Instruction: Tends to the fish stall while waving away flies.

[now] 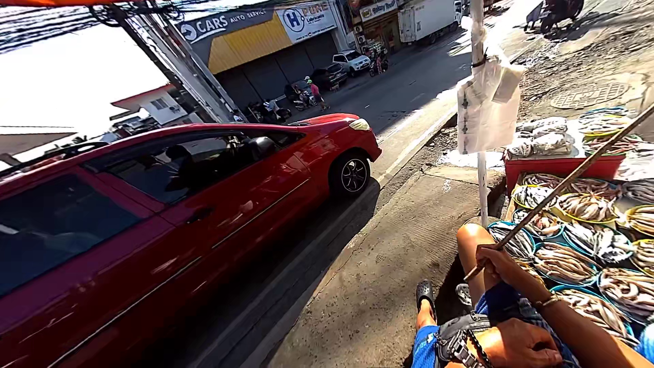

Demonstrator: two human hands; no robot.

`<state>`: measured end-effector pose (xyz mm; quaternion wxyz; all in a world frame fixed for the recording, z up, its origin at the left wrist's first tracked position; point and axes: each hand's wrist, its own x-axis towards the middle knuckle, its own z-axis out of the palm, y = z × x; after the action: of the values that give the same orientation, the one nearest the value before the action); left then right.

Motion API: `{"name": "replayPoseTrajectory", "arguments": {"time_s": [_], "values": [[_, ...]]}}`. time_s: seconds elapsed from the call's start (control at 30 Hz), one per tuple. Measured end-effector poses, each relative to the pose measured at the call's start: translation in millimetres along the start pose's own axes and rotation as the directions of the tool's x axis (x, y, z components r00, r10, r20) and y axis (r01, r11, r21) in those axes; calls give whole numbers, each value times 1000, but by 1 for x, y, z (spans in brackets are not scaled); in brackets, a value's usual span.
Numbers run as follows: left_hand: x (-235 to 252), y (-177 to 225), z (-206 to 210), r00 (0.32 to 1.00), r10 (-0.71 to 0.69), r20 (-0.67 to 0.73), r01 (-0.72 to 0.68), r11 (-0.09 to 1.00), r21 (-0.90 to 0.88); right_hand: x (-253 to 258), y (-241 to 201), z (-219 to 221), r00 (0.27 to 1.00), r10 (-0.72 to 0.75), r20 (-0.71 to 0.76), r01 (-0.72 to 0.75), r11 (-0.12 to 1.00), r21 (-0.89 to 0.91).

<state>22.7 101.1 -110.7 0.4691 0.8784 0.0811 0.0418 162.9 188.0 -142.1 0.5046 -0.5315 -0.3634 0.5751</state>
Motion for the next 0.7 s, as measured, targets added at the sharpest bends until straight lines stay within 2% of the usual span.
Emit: {"name": "replayPoseTrajectory", "arguments": {"time_s": [0.1,0.2,0.33,0.43,0.57,0.7], "values": [[1,-6,2,999,-16,36,17,1000,-12,-1,-2,-10,997,71,-13,-68,986,152],[3,-5,1,998,-19,55,19,1000,-6,0,8,-15,999,39,0,-38,975,220],[4,-7,2,999,-5,39,6,1000,-8,5,23,-12,987,-158,7,158,987,-1],[2,-9,2,999,-8,33,9,1000,-28,5,32,-5,938,-329,112,346,914,-213],[1,-5,-1,998,-25,51,28,998,-56,16,48,-3,886,-409,219,463,801,-379],[0,-5,0,998,-24,56,27,999,-45,17,51,2,878,-425,218,475,720,-507]]}}
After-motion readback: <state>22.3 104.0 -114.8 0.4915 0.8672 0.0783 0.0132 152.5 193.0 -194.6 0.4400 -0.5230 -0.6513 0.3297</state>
